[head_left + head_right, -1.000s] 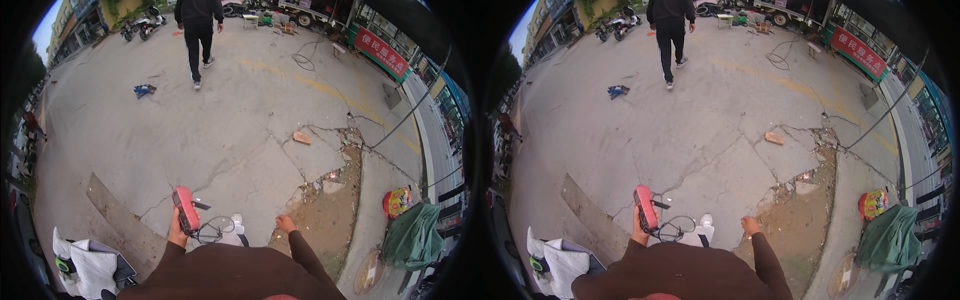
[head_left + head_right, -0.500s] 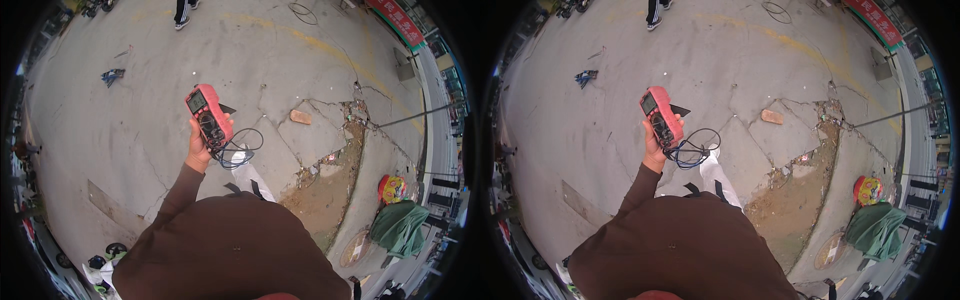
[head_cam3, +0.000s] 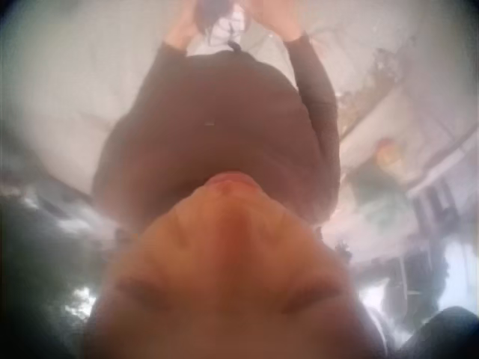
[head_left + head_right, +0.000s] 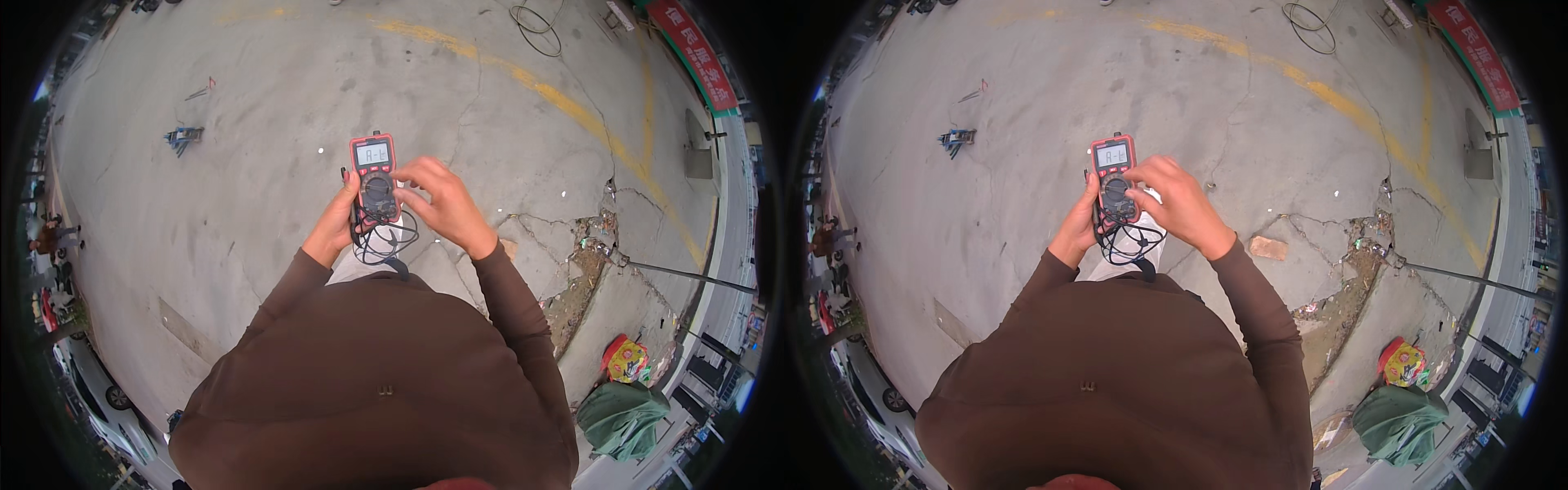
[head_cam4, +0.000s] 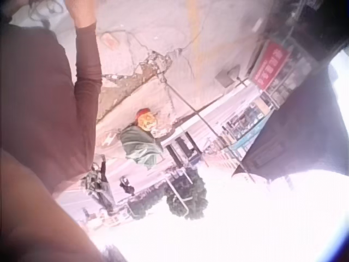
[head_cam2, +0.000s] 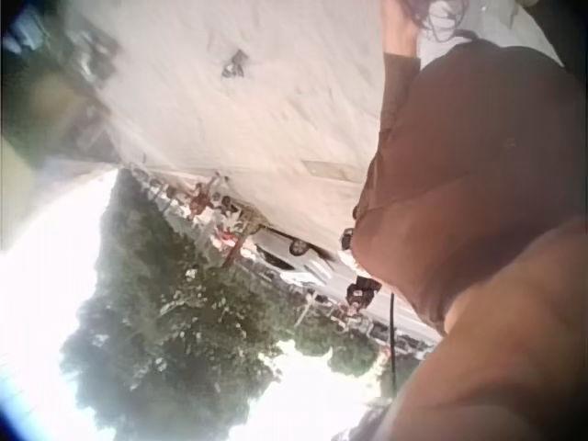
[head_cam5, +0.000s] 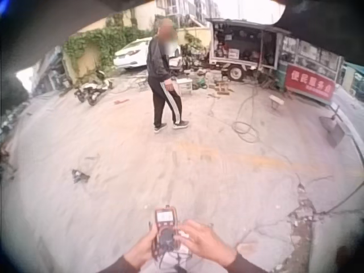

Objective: The person uses a multimeter to test electrical connections on a scooter, repeatedly attaching and detaching probes to a connector under the seat. They then walk to a nearby workbench and place the multimeter on a shelf among tools.

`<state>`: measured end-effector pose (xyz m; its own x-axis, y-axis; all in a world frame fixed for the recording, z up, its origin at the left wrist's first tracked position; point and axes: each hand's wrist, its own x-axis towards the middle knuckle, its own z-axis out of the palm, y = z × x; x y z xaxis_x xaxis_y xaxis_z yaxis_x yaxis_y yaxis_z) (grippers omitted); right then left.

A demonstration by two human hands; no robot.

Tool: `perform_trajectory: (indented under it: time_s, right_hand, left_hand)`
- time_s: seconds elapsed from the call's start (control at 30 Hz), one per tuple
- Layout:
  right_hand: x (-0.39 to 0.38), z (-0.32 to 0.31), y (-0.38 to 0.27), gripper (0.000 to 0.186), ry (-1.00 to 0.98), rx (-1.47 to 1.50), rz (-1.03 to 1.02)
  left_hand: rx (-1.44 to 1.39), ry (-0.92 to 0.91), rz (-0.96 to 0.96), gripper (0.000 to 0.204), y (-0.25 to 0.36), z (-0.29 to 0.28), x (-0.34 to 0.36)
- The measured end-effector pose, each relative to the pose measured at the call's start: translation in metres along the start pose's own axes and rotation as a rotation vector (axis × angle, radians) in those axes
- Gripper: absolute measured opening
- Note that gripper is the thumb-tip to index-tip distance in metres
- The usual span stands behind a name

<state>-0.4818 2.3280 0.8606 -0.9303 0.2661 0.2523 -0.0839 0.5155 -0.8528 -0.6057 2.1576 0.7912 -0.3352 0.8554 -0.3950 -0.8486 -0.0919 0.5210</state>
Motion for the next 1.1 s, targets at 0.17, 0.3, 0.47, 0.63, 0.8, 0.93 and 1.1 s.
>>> perform_trajectory:
  time_s: [0.17,0.3,0.47,0.63,0.8,0.93,1.1]
  right_hand:
    - [0.105,-0.023,0.071,0.027,0.113,-0.208,0.048]
    - [0.179,-0.085,0.116,0.025,0.208,-0.263,0.084]
    - [0.254,-0.169,0.192,0.020,0.365,-0.296,0.165]
    - [0.342,-0.266,0.283,0.018,0.409,-0.265,0.130]
    - [0.455,-0.374,0.346,0.014,0.357,-0.192,0.012]
    - [0.537,-0.461,0.388,0.014,0.278,-0.142,-0.052]
    - [0.626,-0.582,0.454,0.023,0.281,0.213,0.111]
  left_hand:
    - [0.103,-0.009,-0.143,0.049,0.061,-0.003,0.146]
    - [0.225,-0.067,-0.207,0.044,0.116,0.045,0.264]
    - [0.357,-0.140,-0.362,0.044,0.141,0.077,0.422]
    - [0.407,-0.100,-0.445,0.045,0.187,0.141,0.573]
    - [0.390,-0.008,-0.416,0.047,0.255,0.199,0.698]
    - [0.355,-0.104,-0.383,0.053,0.304,0.231,0.794]
    - [0.182,-0.069,-0.256,0.056,0.326,0.314,0.909]
